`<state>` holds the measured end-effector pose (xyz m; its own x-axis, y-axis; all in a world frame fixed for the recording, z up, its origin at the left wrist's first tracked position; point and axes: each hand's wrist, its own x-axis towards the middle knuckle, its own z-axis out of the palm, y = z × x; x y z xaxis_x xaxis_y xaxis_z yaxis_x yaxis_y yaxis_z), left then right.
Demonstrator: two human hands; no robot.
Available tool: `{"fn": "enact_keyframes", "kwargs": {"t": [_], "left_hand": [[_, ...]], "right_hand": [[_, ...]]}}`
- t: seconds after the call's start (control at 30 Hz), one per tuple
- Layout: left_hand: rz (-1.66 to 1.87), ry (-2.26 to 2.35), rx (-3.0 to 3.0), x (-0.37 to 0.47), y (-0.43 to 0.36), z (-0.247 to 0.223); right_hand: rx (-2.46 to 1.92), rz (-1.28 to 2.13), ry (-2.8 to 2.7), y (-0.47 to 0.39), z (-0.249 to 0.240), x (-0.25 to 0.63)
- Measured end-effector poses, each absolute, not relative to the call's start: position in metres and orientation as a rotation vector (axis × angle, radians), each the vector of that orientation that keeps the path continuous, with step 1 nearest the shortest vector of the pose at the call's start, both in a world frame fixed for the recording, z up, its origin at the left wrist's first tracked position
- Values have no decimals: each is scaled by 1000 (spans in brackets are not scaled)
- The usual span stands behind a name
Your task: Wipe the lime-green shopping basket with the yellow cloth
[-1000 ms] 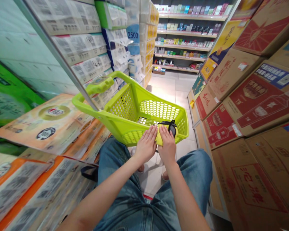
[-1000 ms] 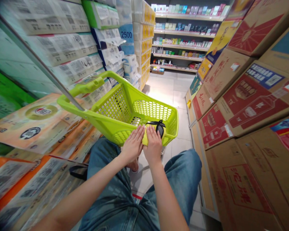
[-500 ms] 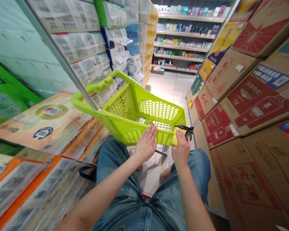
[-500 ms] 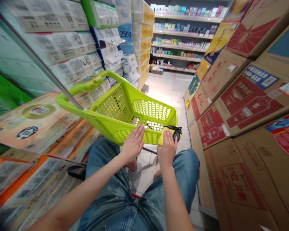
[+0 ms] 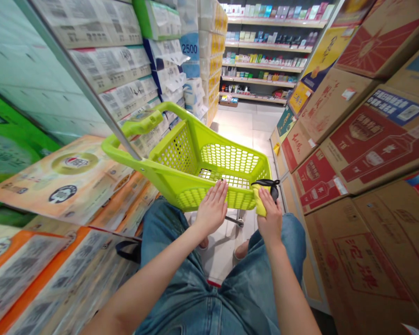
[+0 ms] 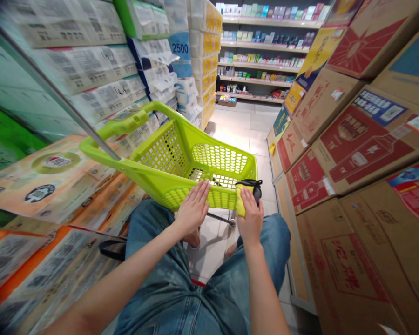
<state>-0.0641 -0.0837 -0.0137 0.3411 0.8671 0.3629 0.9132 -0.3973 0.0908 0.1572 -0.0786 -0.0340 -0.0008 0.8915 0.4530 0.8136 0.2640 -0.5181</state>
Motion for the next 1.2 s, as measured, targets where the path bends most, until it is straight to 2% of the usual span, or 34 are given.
{"fn": "enact_keyframes", "kwargs": {"t": [0.13, 0.37, 0.47, 0.63, 0.87, 1.0, 1.2], "left_hand": [[-556, -1652, -2457, -62, -83, -15], [-564, -1686, -2450, -60, -83, -15], [-553, -1680, -2466, -61, -84, -15], [-568, -1682, -2435, -60, -85, -15], [-563, -1670, -2444, -60, -83, -16], [-583, -1674, -2432, -60, -84, -18], [-605, -1665, -2467, -63, -85, -17]], "right_hand": [[-1659, 73, -1682, -77, -42, 166], [-1547, 57, -1873, -68, -18, 73], [-1463, 93, -1960, -70, -13, 62], [-1453, 93, -1986, -79, -25, 114], [-1652, 131, -1695, -81, -45, 178], [-1718, 80, -1675, -80, -35, 138], [-1512, 110, -1901, -76, -14, 57]]}}
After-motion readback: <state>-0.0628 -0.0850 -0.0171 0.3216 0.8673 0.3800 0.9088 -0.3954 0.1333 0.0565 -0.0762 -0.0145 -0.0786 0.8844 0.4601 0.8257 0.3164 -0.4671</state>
